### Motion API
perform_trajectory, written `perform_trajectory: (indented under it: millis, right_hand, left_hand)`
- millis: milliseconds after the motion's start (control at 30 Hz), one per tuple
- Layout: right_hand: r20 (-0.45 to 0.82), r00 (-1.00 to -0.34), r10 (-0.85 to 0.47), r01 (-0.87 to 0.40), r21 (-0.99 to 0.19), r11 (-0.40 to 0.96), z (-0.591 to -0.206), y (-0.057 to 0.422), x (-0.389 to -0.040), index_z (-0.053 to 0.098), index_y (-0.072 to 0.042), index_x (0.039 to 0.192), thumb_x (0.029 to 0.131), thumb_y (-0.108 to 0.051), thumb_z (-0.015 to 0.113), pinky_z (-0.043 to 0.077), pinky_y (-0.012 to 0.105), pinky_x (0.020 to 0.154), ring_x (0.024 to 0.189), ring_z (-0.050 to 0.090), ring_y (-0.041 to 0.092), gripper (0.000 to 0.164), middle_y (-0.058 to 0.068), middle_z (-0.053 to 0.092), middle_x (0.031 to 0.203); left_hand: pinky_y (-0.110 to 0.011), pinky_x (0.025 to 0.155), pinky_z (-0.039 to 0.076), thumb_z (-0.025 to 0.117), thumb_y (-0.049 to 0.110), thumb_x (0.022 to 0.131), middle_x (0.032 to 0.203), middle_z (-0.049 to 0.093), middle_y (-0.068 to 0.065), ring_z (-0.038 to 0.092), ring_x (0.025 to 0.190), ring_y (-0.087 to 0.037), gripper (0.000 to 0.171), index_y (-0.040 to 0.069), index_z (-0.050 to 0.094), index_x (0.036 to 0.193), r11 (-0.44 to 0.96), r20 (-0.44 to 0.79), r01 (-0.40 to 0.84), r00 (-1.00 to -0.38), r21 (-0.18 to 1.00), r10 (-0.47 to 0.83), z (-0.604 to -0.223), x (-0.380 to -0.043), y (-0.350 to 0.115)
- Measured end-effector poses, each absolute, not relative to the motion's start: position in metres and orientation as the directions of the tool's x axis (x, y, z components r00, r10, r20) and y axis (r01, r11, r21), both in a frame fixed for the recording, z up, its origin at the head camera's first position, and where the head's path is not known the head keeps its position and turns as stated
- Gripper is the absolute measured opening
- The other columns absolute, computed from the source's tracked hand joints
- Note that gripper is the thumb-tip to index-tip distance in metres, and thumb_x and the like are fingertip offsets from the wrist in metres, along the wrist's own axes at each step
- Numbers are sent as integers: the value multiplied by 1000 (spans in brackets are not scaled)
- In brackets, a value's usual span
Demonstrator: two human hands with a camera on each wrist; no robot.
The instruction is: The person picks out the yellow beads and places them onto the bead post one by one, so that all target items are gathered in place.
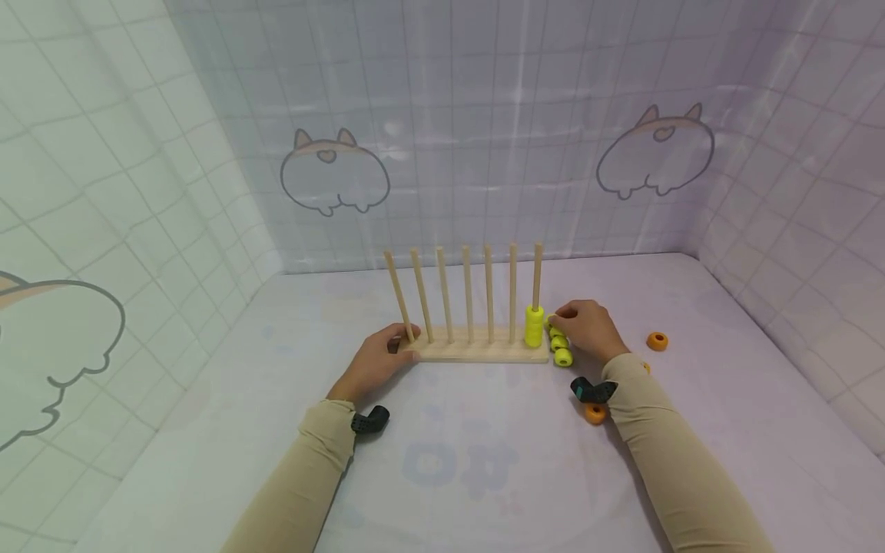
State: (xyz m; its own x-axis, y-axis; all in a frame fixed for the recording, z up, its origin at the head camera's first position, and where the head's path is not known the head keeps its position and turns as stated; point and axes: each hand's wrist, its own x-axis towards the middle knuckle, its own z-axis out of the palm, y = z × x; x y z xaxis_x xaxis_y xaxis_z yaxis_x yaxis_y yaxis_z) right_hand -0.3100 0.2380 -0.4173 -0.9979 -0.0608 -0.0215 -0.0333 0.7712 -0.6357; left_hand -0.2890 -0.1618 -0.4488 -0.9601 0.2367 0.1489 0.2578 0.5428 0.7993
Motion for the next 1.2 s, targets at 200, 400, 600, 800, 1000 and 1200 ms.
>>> perform_trajectory:
  millis: [200,400,600,800,1000,1200]
  right_hand:
    - [-4,-998,-55,-39,-641,766,-417,239,-308,64,2,125,101,-36,58,48,51,89,107,58,35,46,22,64,121]
    - [50,-998,-26,-52,-672,739,-414,241,-304,64,1,125,101,-41,58,47,53,90,111,56,38,49,22,62,122]
    - [81,-997,16,-49,-736,675,-413,244,-302,61,-1,129,101,-47,56,50,47,86,105,59,34,54,19,63,121]
    - [61,-997,37,-35,-868,495,-408,248,-300,56,1,133,100,-46,59,54,42,91,103,68,31,58,21,63,125]
    - [18,-999,32,-5,-932,362,-411,253,-301,52,2,136,98,-45,62,54,31,90,109,67,28,62,20,59,130]
    - [21,-999,25,-13,-957,290,-404,252,-301,50,2,137,98,-40,64,49,40,99,114,63,31,59,19,56,132]
  left_hand:
    - [-43,100,45,75,19,89,128,64,0,61,113,-23,36,20,66,124,532,151,258,-960,807,236,-449,-289,-162]
    - [-43,100,45,75,20,89,129,63,1,61,114,-23,36,21,66,124,537,141,250,-962,806,235,-448,-288,-162]
    - [-44,101,44,76,20,89,130,63,-1,61,115,-24,38,19,66,125,538,143,253,-961,804,238,-447,-287,-162]
    - [-44,101,44,75,21,89,131,63,-1,60,115,-23,37,21,66,125,542,138,248,-962,803,236,-447,-286,-162]
    - [-43,101,44,75,20,89,132,63,0,60,115,-24,37,20,66,126,550,128,239,-964,800,233,-447,-286,-161]
    - [-44,101,44,75,20,89,131,62,0,60,114,-23,38,21,66,126,547,134,247,-962,800,239,-446,-289,-161]
